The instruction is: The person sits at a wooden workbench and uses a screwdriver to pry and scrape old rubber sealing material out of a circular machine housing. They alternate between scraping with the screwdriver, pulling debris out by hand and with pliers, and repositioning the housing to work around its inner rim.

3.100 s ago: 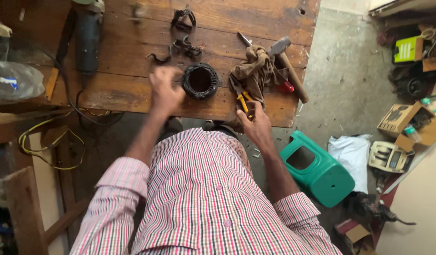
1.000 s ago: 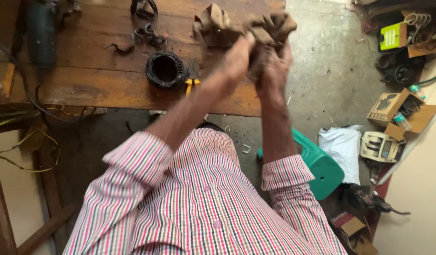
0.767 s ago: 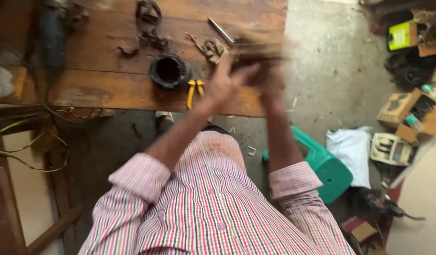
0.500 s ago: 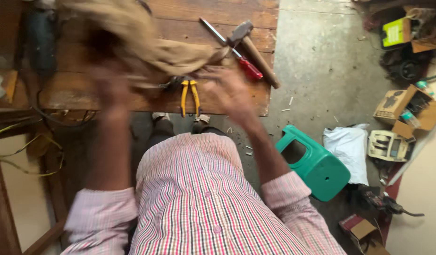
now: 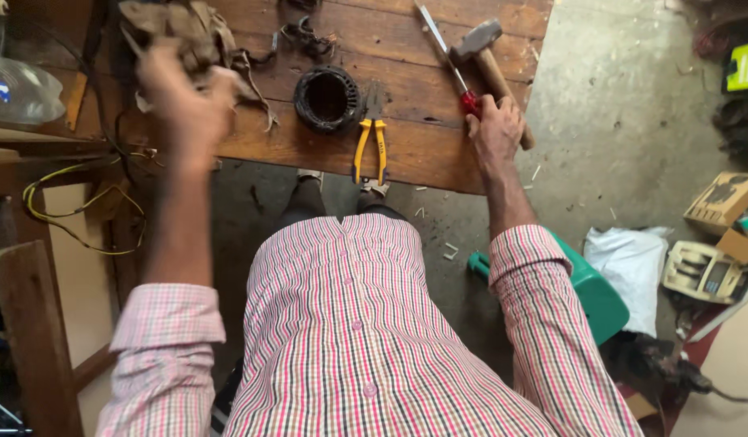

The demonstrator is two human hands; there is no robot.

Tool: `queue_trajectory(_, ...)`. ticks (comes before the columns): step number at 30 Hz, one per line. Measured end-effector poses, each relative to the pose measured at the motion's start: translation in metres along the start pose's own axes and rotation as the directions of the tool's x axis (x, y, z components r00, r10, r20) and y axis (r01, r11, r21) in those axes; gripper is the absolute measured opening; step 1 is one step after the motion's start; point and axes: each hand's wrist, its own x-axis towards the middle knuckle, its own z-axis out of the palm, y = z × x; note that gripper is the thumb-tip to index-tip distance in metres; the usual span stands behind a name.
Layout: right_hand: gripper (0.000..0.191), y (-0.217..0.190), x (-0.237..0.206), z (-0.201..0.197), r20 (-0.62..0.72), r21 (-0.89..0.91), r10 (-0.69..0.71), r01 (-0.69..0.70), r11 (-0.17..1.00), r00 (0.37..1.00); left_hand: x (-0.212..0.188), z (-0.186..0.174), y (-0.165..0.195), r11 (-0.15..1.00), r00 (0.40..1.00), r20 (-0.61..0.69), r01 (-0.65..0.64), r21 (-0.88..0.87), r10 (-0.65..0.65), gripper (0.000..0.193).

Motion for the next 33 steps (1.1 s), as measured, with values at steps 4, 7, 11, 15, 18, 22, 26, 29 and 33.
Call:
queue_trajectory(4,0.03,-0.013,-0.012,0.005,0.045,0.166,0.063,-0.069,0.984,0.997,-0.007,0.07,-0.002,0.772,0.907,0.388,-0.363,0.521,0.165,0.124)
queue_trajectory(7,0.028,-0.033,-0.049,0.011,0.099,0.456,0.22,-0.24,0.857,0.971,-0.001,0.098,0.007,0.734,0.841,0.533,-0.42,0.534,0.094,0.145)
queue_trajectory(11,0.041,-0.07,-0.128,0.011,0.197,0.592,0.22,-0.295,0.75,0.955,0.012,0.105,0.008,0.718,0.774,0.575,-0.557,0.418,0.265,0.146)
queue_trajectory(15,0.041,-0.11,-0.183,0.014,0.395,0.638,0.367,-0.539,0.549,0.842,0.027,0.116,-0.001,0.711,0.724,0.651,-0.58,0.398,0.226,0.137)
queue_trajectory(18,0.042,-0.126,-0.195,0.02,0.388,0.592,0.458,-0.597,0.541,0.8,0.034,0.12,-0.009,0.71,0.716,0.664,-0.583,0.396,0.217,0.137)
queue_trajectory(22,0.04,-0.131,-0.195,0.027,0.373,0.601,0.471,-0.595,0.533,0.799,0.033,0.117,-0.014,0.721,0.689,0.679,-0.603,0.343,0.253,0.133)
queue_trajectory(26,0.04,-0.129,-0.198,0.033,0.349,0.587,0.488,-0.593,0.552,0.8,0.034,0.119,-0.013,0.699,0.678,0.693,-0.619,0.358,0.245,0.134)
queue_trajectory(29,0.04,-0.128,-0.202,0.04,0.332,0.594,0.501,-0.59,0.547,0.799,0.038,0.122,-0.012,0.673,0.651,0.716,-0.65,0.353,0.253,0.134)
queue_trajectory(33,0.039,-0.123,-0.202,0.051,0.316,0.608,0.481,-0.564,0.559,0.818,0.039,0.125,-0.013,0.676,0.65,0.731,-0.636,0.372,0.209,0.135)
